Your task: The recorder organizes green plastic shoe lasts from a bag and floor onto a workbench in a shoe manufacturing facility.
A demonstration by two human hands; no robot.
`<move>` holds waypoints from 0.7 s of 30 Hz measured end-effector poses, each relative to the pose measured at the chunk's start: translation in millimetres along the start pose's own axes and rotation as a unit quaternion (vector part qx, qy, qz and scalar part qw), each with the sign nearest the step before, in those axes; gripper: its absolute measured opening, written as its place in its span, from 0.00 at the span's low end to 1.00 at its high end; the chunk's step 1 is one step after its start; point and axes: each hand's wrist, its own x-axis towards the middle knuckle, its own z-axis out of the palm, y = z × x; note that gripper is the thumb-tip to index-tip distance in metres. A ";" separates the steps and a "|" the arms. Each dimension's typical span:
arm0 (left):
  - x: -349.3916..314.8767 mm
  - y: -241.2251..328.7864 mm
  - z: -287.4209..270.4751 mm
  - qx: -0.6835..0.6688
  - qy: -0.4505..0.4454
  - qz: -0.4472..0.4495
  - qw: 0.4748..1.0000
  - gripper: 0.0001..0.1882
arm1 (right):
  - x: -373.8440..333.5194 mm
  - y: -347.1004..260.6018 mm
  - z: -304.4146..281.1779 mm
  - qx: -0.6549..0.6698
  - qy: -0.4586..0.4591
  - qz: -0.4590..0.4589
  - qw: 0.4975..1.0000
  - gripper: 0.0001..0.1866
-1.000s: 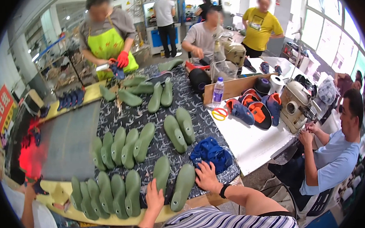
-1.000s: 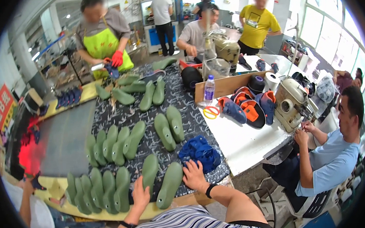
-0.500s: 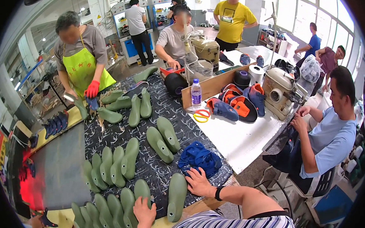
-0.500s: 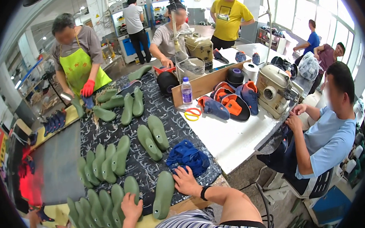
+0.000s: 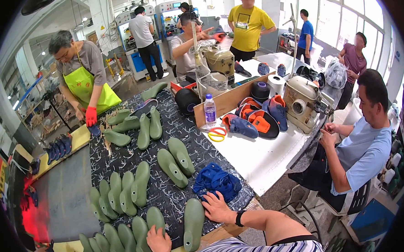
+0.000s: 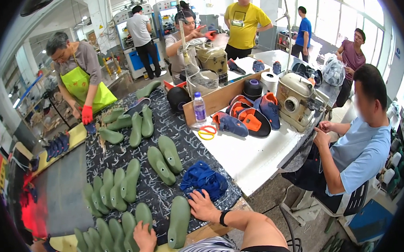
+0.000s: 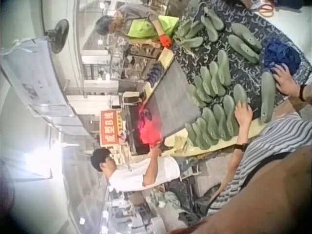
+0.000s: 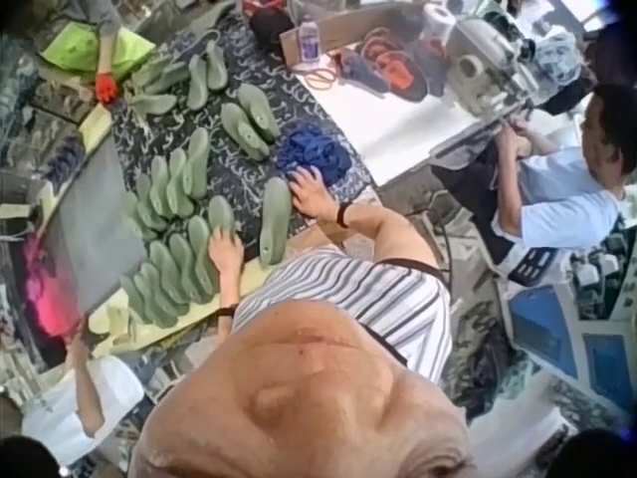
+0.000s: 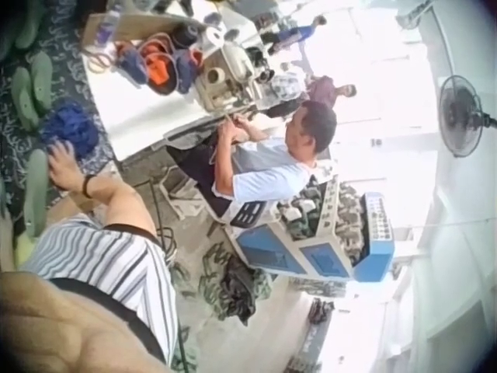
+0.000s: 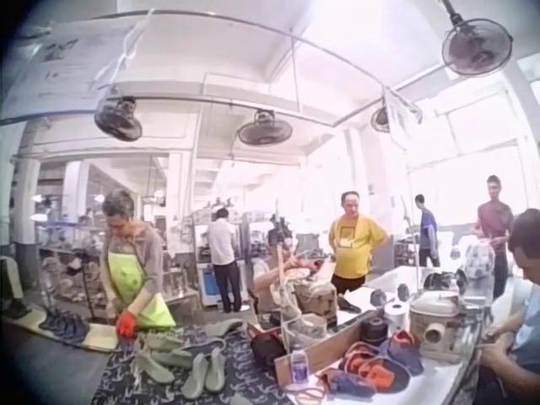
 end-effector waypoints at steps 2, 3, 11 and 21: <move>-0.2 -0.5 0.1 -0.001 0.002 0.003 1.000 0.16 | -0.4 0.6 0.5 0.003 0.004 -0.002 1.000 0.16; 0.4 -0.6 0.2 -0.002 0.005 0.004 1.000 0.16 | -0.8 1.0 1.2 0.002 0.006 -0.001 1.000 0.16; 0.9 -0.4 1.4 0.000 0.001 0.005 1.000 0.16 | -0.8 4.5 2.9 0.002 0.013 -0.009 1.000 0.16; 1.2 0.5 1.5 -0.004 0.007 0.014 1.000 0.15 | -2.6 4.5 1.9 -0.002 -0.004 -0.002 1.000 0.16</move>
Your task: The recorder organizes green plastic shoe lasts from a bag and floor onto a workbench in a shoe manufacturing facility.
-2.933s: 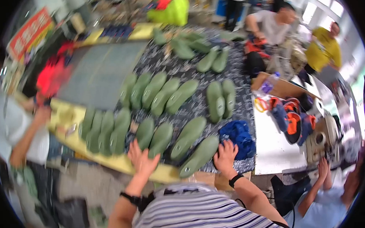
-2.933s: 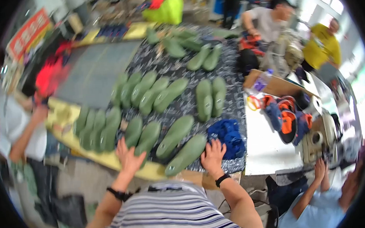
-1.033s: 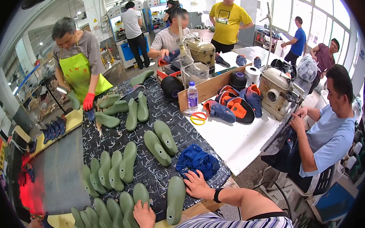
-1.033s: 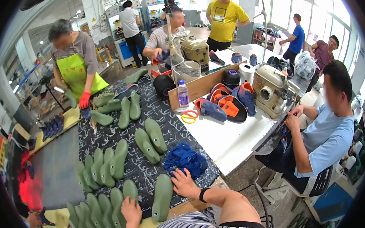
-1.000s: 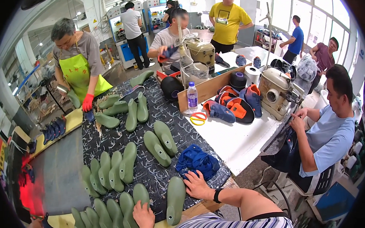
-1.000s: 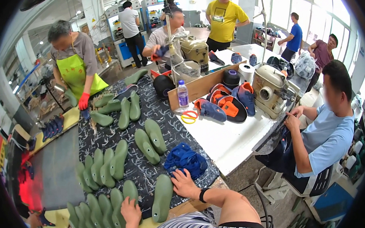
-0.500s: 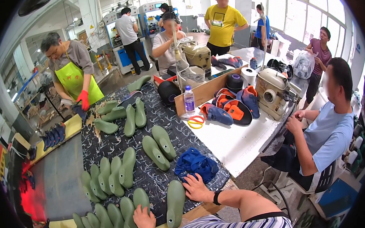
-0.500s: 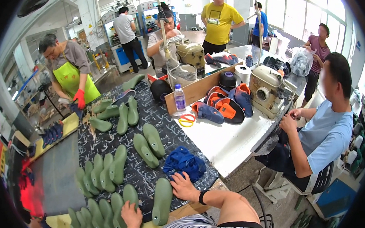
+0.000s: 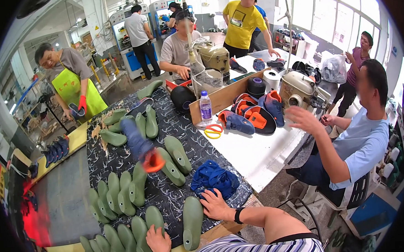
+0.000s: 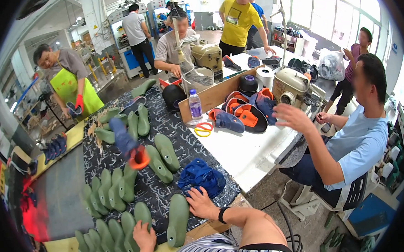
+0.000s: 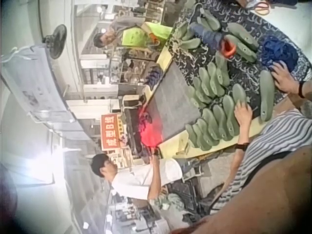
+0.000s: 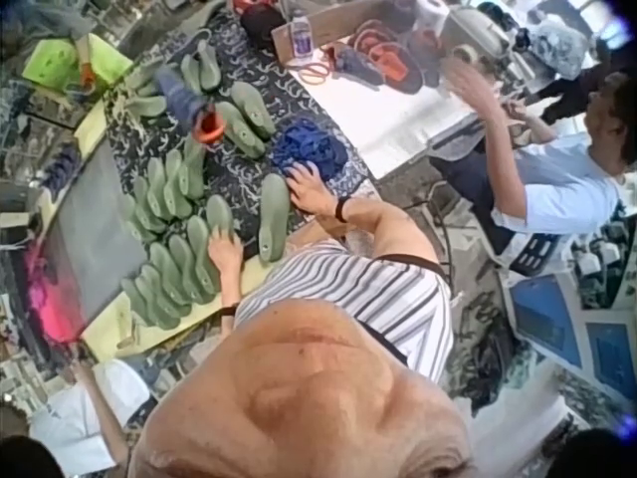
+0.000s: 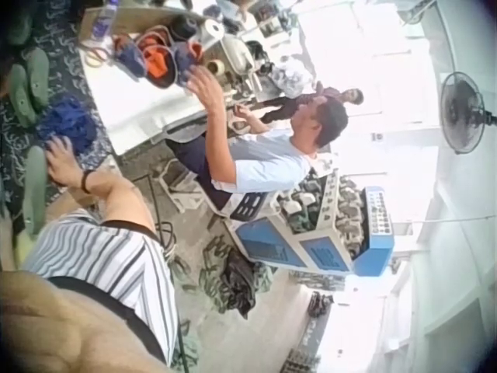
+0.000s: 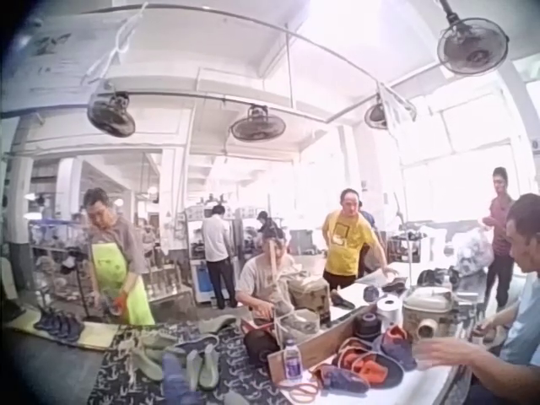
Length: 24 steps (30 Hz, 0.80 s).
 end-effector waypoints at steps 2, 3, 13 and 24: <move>-0.7 0.0 -0.1 0.001 -0.003 -0.005 1.000 0.15 | -0.7 0.9 1.6 0.002 0.003 -0.001 1.000 0.16; -1.9 -0.4 -0.4 0.002 -0.005 -0.011 1.000 0.15 | -0.2 0.6 2.3 0.004 0.006 -0.003 1.000 0.16; 0.5 2.4 -5.4 -0.013 -0.010 -0.032 0.999 0.14 | 4.5 -6.4 -0.3 -0.007 0.006 0.000 1.000 0.17; -1.0 1.3 -5.0 -0.009 0.011 -0.022 1.000 0.15 | 3.0 -6.9 -0.3 -0.012 0.001 0.000 1.000 0.18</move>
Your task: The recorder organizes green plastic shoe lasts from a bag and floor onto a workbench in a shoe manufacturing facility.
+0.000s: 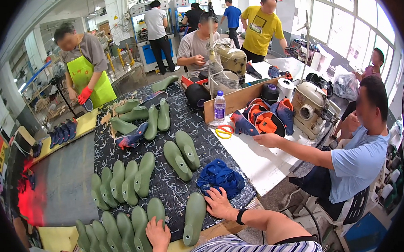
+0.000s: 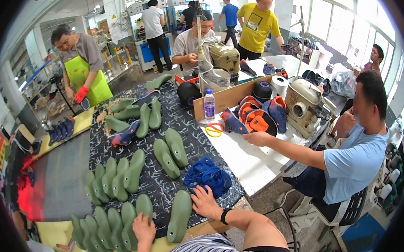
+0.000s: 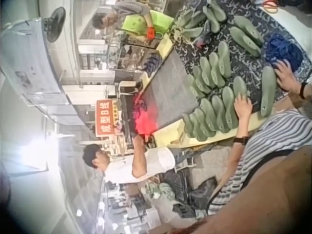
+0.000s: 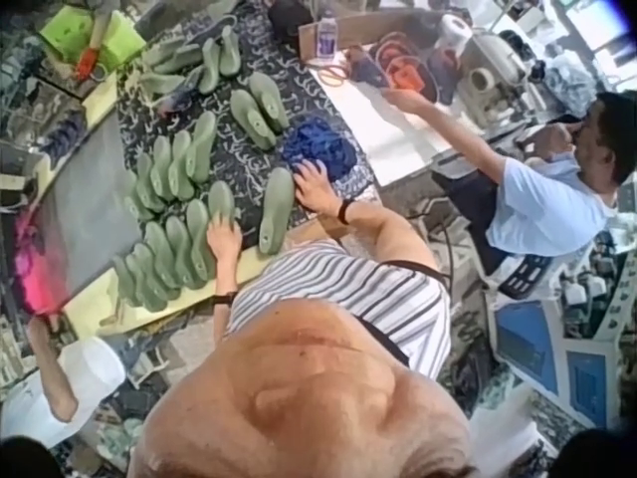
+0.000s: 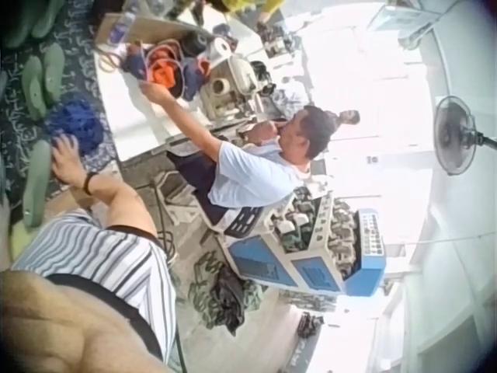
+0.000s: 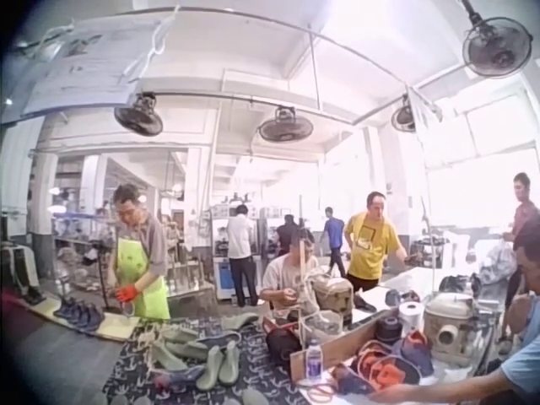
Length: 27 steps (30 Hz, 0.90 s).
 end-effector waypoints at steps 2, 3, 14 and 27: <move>0.7 0.4 0.5 -0.002 0.001 0.003 1.000 0.15 | -0.2 0.5 -0.2 -0.003 0.001 0.000 1.000 0.18; 1.0 1.0 -0.1 -0.001 -0.001 0.003 1.000 0.15 | -0.4 1.0 0.0 -0.005 0.002 0.000 1.000 0.18; -3.1 -3.2 3.2 -0.002 -0.013 -0.007 1.000 0.15 | -2.0 2.8 5.5 -0.006 0.004 -0.003 1.000 0.19; -0.8 -0.6 3.2 0.003 0.004 0.008 1.000 0.15 | -2.0 2.7 1.6 0.010 0.004 0.000 1.000 0.17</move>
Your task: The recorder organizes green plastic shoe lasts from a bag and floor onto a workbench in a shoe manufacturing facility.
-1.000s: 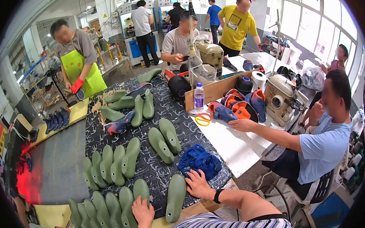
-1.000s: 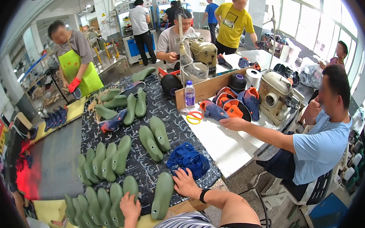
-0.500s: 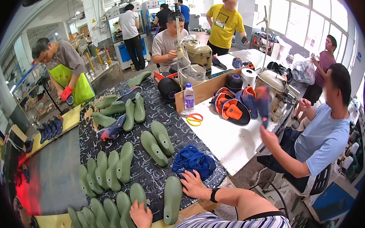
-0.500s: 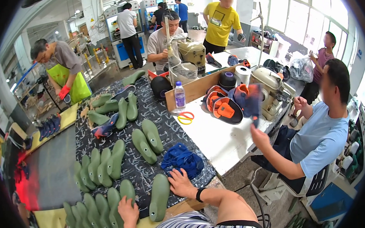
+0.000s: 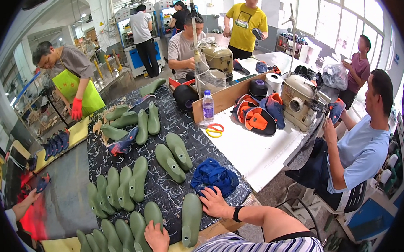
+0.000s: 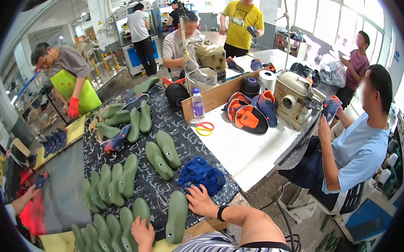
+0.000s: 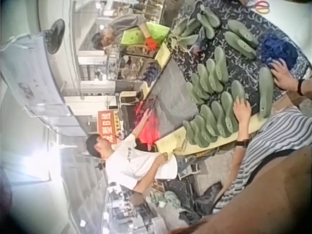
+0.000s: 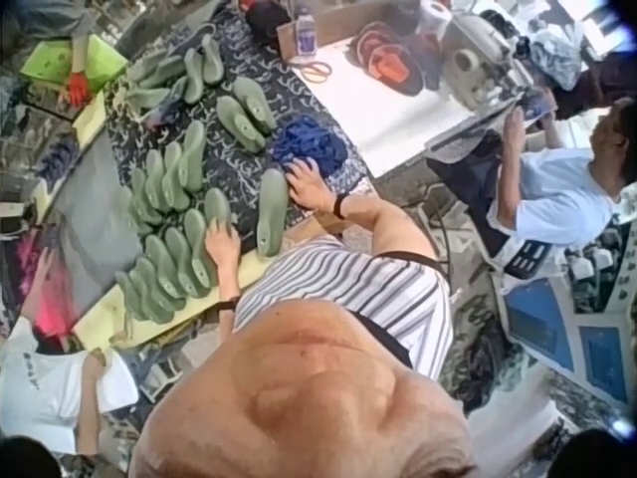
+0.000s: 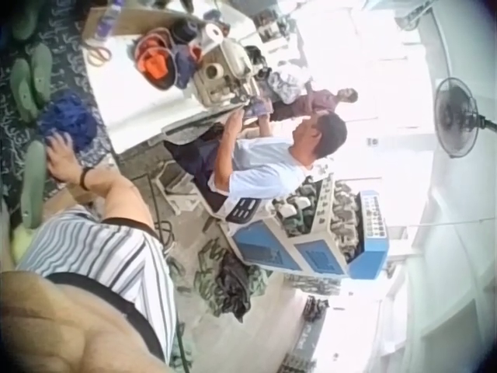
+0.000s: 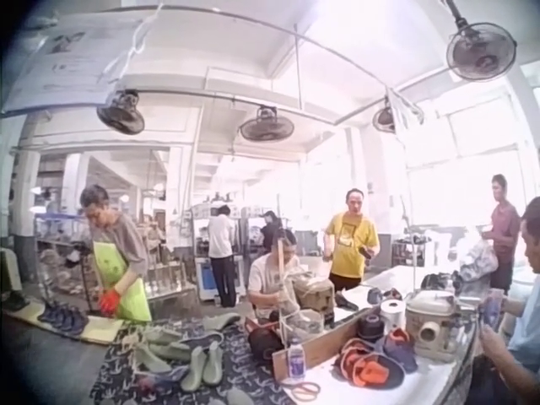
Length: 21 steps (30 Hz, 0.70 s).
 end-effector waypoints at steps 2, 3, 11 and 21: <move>-0.1 0.0 0.3 0.002 -0.001 0.000 1.000 0.15 | -0.1 -0.2 -0.3 -0.001 0.001 0.001 1.000 0.17; -0.7 -0.3 0.0 0.004 -0.005 0.000 1.000 0.15 | -0.1 -0.5 -0.6 0.000 -0.001 0.001 1.000 0.17; -1.3 -0.8 -0.9 0.001 -0.006 -0.001 1.000 0.15 | 1.6 -2.7 -3.2 -0.005 -0.008 -0.002 1.000 0.17; -2.2 -0.4 -2.0 -0.003 -0.010 -0.012 1.000 0.15 | 0.3 -3.9 -2.6 -0.007 0.003 -0.008 1.000 0.17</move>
